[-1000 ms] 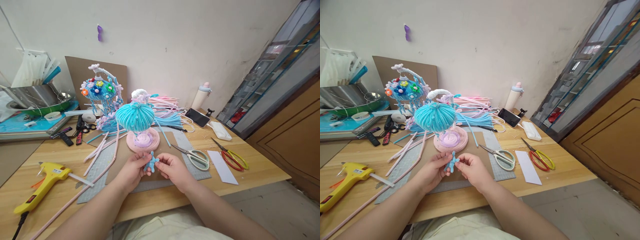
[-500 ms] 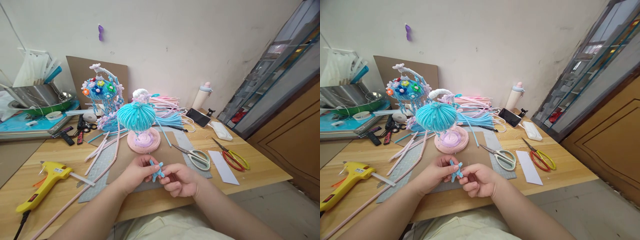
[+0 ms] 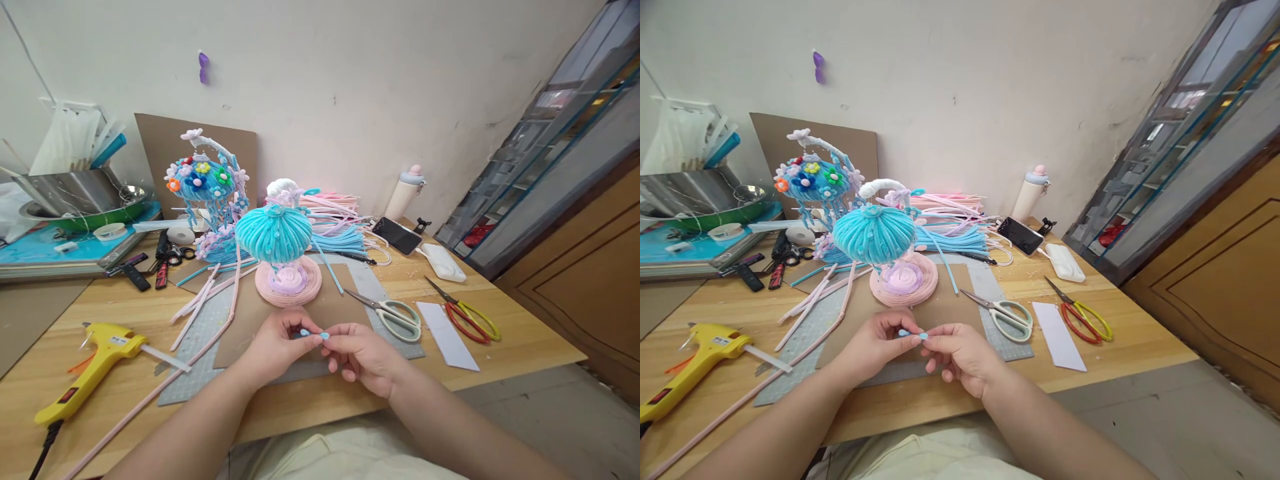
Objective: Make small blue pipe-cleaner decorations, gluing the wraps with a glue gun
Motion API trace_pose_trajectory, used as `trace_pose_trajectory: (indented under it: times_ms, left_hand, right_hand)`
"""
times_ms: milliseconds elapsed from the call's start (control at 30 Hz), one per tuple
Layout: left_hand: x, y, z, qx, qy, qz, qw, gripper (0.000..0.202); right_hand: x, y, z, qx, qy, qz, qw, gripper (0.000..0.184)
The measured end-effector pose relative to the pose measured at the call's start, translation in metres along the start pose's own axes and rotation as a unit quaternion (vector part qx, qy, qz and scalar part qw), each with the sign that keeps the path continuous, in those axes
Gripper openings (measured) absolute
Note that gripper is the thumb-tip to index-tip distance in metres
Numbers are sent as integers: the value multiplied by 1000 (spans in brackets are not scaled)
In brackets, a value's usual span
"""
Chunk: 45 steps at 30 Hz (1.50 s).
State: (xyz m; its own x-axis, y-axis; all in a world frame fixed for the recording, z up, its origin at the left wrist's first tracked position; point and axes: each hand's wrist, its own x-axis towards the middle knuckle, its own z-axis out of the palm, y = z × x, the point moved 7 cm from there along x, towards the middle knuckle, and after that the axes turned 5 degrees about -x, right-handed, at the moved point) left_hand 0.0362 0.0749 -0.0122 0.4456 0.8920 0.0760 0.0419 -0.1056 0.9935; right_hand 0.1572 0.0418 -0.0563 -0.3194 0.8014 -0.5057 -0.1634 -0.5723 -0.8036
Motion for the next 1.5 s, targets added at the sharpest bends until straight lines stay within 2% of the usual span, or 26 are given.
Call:
trace_pose_trajectory:
  times_ms: [133,233,400,500,600,767,833,900,1000,1067,1133,1300,1367,1433,1500]
  left_hand:
    - [0,7,0,-8,4,39,999,11]
    - [-2,15,0,43,14,85,995,7]
    - [-5,23,1,92,34,129,987,6]
    - [-4,18,-2,65,59,95,992,10]
    - [-2,3,-5,-6,70,10,997,17]
    - [-1,-13,-6,-137,80,-82,984,28]
    - [-1,-15,-5,-172,78,-102,977,30]
    - [-1,-15,-4,-189,74,-115,972,30]
    - [-2,-18,-2,-199,71,-133,968,30]
    - [-3,-19,-2,-201,69,-141,967,29]
    - [-3,-20,-2,-196,69,-140,968,29]
    - [-1,-18,-5,-160,79,-120,977,31]
    - [0,-18,-7,-130,86,-110,982,31]
    - [0,-16,-8,-91,95,-94,987,30]
    - [0,-13,-10,-54,103,-80,990,28]
  right_hand:
    - [-2,-3,-2,27,54,-35,998,28]
    - [-3,0,-4,71,85,-39,993,31]
    - [-3,-6,0,62,74,-93,991,31]
    - [-4,-14,2,19,75,-146,986,30]
    - [-5,-20,2,-45,101,-186,976,28]
    - [-9,-29,4,-137,129,-238,953,21]
    - [-12,-34,6,-189,130,-266,936,13]
    - [-18,-42,10,-263,136,-310,903,7]
    - [-27,-51,18,-370,140,-370,841,9]
    - [-28,-52,20,-408,135,-376,821,10]
    - [-26,-50,18,-412,143,-360,825,8]
    - [-14,-41,6,-332,169,-289,882,7]
    - [-10,-38,3,-313,167,-268,896,7]
    - [-8,-39,2,-321,170,-263,894,6]
    - [-9,-43,2,-354,173,-273,877,5]
